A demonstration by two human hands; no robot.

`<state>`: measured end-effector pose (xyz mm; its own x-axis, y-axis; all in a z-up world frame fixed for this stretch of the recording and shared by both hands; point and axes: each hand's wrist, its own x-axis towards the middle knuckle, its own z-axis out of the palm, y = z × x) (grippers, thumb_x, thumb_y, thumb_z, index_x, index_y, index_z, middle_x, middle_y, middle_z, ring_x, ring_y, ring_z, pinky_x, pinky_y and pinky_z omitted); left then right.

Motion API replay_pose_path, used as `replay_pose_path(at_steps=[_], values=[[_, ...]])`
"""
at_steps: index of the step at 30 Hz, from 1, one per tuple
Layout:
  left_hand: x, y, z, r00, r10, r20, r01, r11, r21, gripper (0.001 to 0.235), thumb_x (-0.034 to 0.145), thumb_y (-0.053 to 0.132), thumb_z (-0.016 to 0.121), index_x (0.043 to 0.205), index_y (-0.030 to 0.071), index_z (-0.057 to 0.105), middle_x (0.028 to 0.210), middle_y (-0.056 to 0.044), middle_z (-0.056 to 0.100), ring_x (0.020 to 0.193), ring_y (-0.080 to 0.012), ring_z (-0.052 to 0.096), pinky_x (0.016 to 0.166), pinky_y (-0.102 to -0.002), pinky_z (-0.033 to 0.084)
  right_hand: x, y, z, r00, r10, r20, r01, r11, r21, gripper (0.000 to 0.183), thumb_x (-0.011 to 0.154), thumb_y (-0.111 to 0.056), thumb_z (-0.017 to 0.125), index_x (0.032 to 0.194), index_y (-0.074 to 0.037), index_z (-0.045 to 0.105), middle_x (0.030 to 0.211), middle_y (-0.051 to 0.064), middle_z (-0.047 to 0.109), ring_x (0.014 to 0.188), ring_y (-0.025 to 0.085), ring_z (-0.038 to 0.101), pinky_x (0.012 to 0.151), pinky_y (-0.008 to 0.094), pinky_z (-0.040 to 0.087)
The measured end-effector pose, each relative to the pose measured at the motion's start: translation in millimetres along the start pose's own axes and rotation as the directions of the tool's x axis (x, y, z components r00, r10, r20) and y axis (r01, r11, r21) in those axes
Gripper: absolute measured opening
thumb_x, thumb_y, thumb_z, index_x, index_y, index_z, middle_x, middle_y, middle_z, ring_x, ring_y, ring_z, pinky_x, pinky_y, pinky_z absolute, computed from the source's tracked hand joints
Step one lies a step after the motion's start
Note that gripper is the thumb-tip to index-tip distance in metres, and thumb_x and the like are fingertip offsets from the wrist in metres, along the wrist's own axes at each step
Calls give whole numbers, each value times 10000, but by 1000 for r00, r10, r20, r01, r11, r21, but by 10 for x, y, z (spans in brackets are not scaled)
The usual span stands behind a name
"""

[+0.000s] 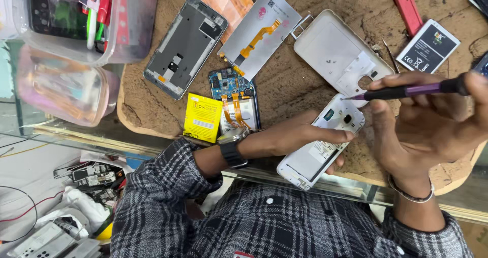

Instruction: The person disassembles a white smartphone, removes the back cover, and uses a screwdriver to remove screws from the internal frame. They then detach the display assembly and place it on the workbench.

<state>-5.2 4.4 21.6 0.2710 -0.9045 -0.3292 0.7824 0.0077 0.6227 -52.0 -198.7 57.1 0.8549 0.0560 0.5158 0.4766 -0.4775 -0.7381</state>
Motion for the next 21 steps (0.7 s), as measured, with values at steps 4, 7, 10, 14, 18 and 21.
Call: replay_pose_path(at_steps=[4,7,10,14,18,21], values=[[1,32,1,1000,-2,-7,2,998,59,486,975,416,644,1181,-23,610,865,-120,755,742,-173,754,654,-298,602,-32,118,8,998,-15,-59,19,998,58,787,1095,177,614,1620,-236,198,1265,179,546,1126,271,673,957,368,620],[-4,35,-11,1000,-10,-25,12,996,88,494,968,421,637,1185,-20,598,855,-112,760,738,-166,759,657,-293,605,-78,173,-3,997,-15,-80,22,995,95,774,1117,177,605,1614,-240,183,1300,191,536,1137,265,660,978,373,624],[16,13,-25,1000,-17,-13,18,996,85,514,964,430,640,1202,-24,611,877,-113,757,749,-179,759,669,-298,615,-71,146,-43,999,7,-49,-4,997,72,701,1125,171,587,1593,-218,239,1274,202,540,1100,250,658,966,363,646],[13,-5,-6,993,109,-42,-86,923,375,634,946,494,680,1316,-17,613,1107,-188,741,992,-260,737,811,-328,597,118,22,-63,992,120,-26,-116,987,108,484,1040,138,585,1452,-87,468,1169,205,637,952,229,696,839,322,642],[-70,-9,74,992,117,-41,-102,957,272,1107,832,539,725,1676,97,162,1392,-304,564,1181,-444,649,912,-497,604,341,-212,-88,954,266,140,-231,947,-225,253,907,82,690,1155,36,673,954,153,690,677,178,602,593,290,471],[-128,8,83,911,412,-25,-290,682,671,1058,943,548,699,1661,65,90,1574,-291,443,1506,-424,507,1247,-489,409,426,-365,-34,955,232,187,-146,911,-386,139,827,58,761,964,61,742,881,160,714,582,166,601,479,288,437]])
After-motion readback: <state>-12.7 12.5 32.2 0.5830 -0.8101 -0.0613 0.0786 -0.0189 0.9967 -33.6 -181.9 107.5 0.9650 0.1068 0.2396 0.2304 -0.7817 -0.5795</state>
